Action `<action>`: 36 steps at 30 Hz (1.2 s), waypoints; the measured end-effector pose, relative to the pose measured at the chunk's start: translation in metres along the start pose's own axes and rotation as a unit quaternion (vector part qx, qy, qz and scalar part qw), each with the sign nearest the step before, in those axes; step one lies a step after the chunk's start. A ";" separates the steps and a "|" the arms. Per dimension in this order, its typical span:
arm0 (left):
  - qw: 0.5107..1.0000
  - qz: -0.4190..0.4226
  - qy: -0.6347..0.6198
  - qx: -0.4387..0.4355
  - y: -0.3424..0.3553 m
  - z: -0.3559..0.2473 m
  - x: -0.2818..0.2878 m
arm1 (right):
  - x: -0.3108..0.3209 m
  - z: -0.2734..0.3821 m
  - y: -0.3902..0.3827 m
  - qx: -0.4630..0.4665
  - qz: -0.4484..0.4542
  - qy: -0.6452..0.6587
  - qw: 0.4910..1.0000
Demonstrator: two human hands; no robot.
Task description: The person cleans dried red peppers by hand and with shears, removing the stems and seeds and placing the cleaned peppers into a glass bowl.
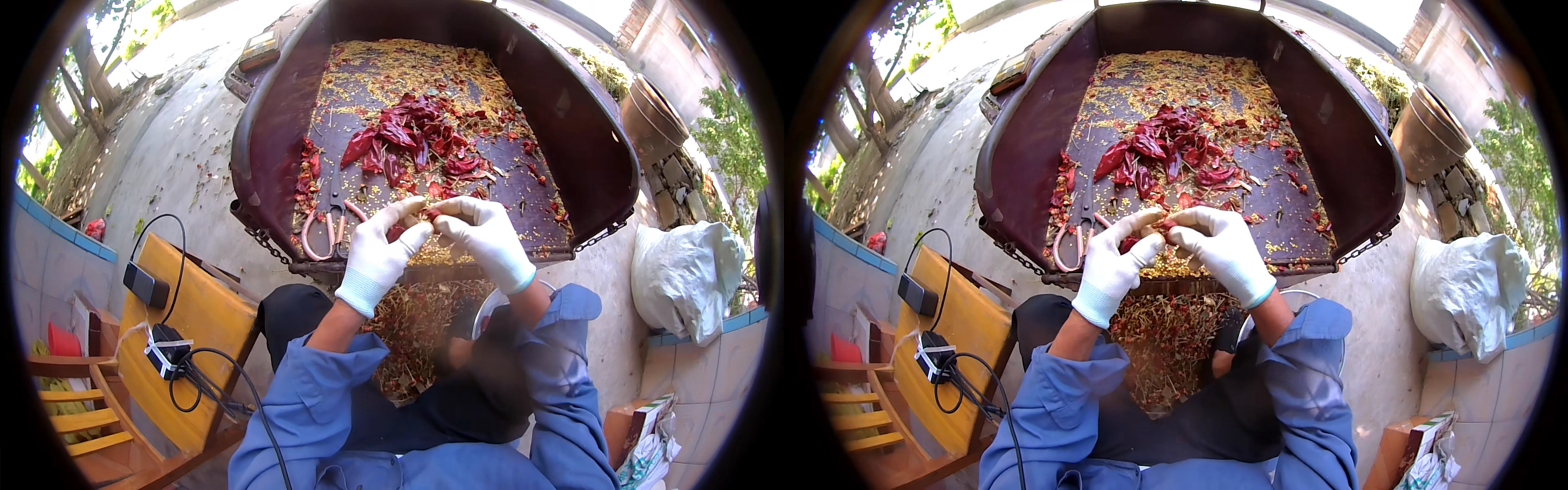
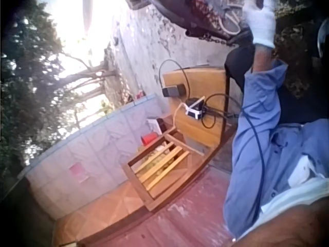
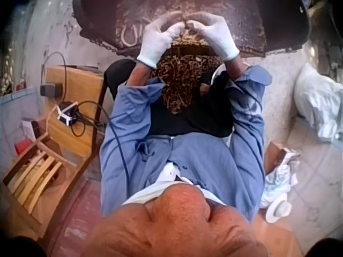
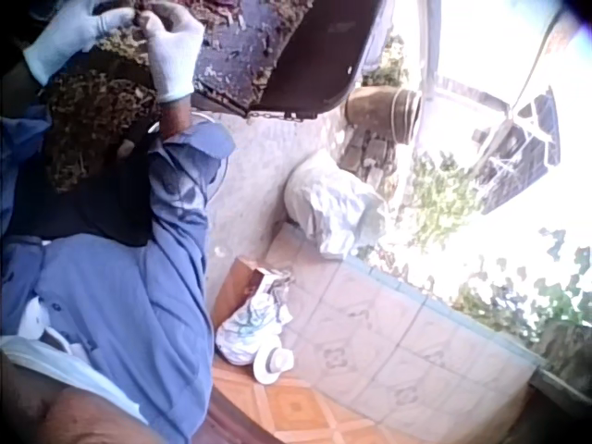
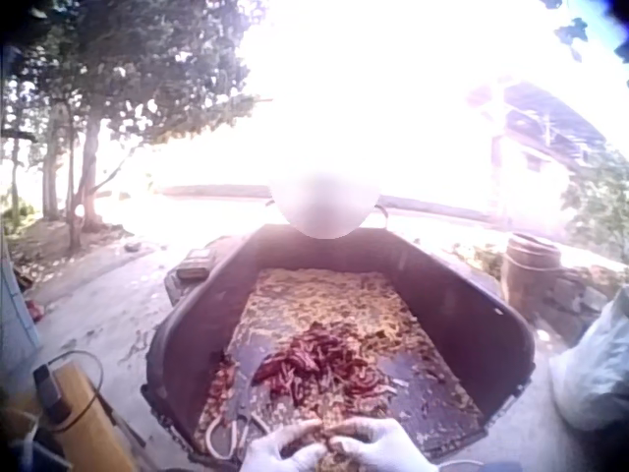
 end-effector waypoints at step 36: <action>0.948 -0.056 -0.276 0.148 -0.002 0.024 0.018 | 0.040 -0.009 0.036 0.111 -0.142 -0.119 0.976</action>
Point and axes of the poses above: each hand's wrist, its own y-axis towards the middle knuckle, its own x-axis out of the back of the hand, z = x × y, the point moved 8 cm from there along y, towards the middle knuckle, and after that the axes turned 1 degree about -x, right-handed, at the moved point
